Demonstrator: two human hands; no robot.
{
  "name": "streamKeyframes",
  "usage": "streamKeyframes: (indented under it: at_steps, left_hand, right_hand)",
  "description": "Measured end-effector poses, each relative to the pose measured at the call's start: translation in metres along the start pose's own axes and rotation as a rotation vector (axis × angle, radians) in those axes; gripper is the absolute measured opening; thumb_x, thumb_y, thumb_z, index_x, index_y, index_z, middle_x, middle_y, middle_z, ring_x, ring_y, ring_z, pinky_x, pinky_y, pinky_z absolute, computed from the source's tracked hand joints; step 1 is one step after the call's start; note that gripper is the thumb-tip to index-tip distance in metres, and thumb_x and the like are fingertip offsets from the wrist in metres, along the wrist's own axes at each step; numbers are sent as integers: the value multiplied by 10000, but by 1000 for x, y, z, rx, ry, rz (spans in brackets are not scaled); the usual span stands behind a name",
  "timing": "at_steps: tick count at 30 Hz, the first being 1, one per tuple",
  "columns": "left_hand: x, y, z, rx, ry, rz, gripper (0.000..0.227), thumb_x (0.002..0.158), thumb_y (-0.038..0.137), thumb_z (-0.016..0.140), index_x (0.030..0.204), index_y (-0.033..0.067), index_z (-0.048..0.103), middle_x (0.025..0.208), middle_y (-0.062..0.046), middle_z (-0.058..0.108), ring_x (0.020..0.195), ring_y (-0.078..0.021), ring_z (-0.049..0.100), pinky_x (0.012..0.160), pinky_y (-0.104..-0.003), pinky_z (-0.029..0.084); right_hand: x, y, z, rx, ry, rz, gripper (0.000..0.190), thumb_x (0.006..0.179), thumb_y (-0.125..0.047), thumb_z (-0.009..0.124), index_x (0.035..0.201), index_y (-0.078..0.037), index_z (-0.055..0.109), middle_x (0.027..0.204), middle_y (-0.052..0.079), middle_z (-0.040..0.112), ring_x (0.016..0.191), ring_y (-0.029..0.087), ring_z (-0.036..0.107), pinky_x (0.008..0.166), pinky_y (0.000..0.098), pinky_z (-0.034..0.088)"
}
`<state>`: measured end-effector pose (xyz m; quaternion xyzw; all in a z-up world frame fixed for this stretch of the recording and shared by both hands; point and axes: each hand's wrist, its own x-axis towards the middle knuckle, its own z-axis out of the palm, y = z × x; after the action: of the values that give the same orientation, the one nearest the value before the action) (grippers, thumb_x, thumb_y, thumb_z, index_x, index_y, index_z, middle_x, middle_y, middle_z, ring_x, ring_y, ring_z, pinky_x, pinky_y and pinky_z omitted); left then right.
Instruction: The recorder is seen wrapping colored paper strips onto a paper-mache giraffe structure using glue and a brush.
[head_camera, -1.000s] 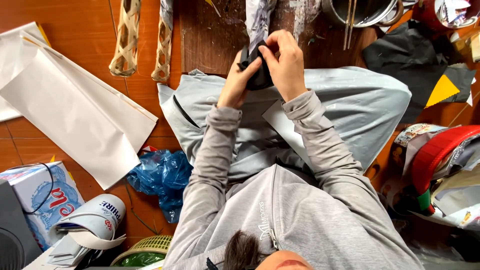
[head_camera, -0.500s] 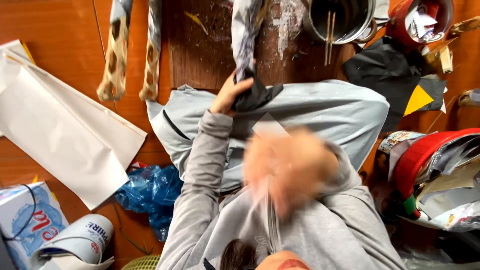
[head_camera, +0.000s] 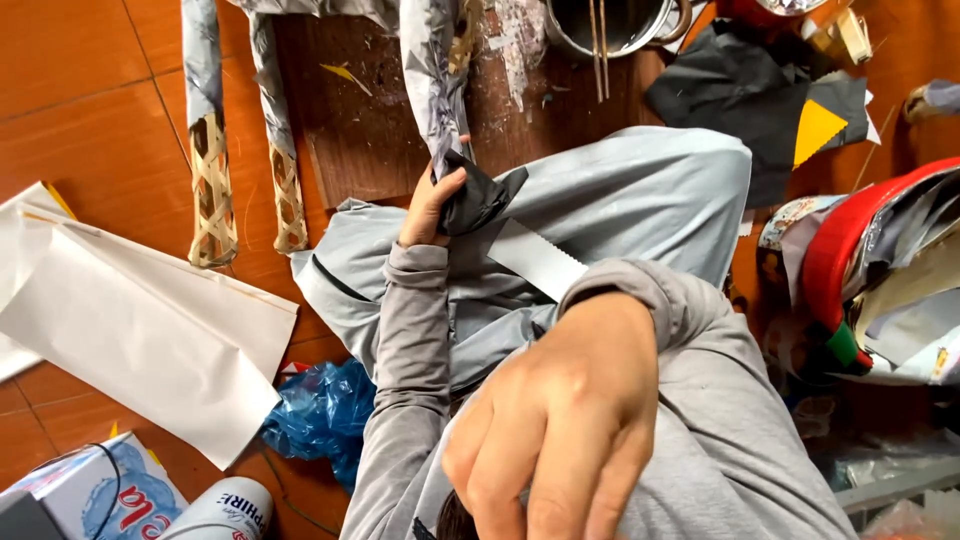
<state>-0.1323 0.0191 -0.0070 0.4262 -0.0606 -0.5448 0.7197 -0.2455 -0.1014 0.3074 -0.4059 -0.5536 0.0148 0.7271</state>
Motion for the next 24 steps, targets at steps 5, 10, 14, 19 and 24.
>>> streamKeyframes:
  at_steps: [5, 10, 14, 19, 24]
  left_hand:
    - [-1, -4, -3, 1, -4, 4, 691, 921, 208, 762, 1531, 15, 501, 1206, 7, 597, 1059, -100, 553, 970, -238, 451]
    - [4, -8, -9, 26, -16, 27, 665, 922, 197, 755, 1511, 13, 510, 1176, -3, 605, 1021, -108, 557, 943, -247, 461]
    - [5, 0, -2, 13, -12, 26, 628, 929, 210, 741, 1486, 14, 526, 1187, 9, 614, 1044, -94, 572, 947, -229, 465]
    - [3, -8, -15, 32, -21, 53, 611, 947, 203, 742, 1489, 11, 534, 1178, 5, 610, 1032, -95, 571, 941, -236, 472]
    - [7, 0, -2, -81, -21, -2, 616, 927, 173, 740, 1486, 27, 527, 1181, -4, 623, 1000, -99, 577, 915, -260, 484]
  right_hand:
    - [12, -8, 17, -16, 58, 56, 286, 1161, -207, 459, 1041, 10, 601, 1123, 149, 601, 978, 305, 591, 821, 382, 474]
    - [11, -8, 41, 30, 132, 185, 286, 1169, -232, 386, 1044, -9, 515, 1134, 143, 555, 976, 300, 557, 872, 368, 451]
    - [15, -8, 52, 54, 260, 304, 265, 1240, -269, 367, 1321, -35, 464, 1227, 95, 552, 1088, 268, 578, 980, 341, 468]
    - [36, -15, 54, 33, 311, 435, 264, 1271, -303, 365, 1406, -84, 426, 1218, 54, 562, 1121, 205, 596, 996, 280, 492]
    - [36, -15, 55, -168, 361, 441, 326, 1224, -264, 391, 1518, -125, 369, 1337, 54, 562, 1219, 196, 603, 1059, 272, 508]
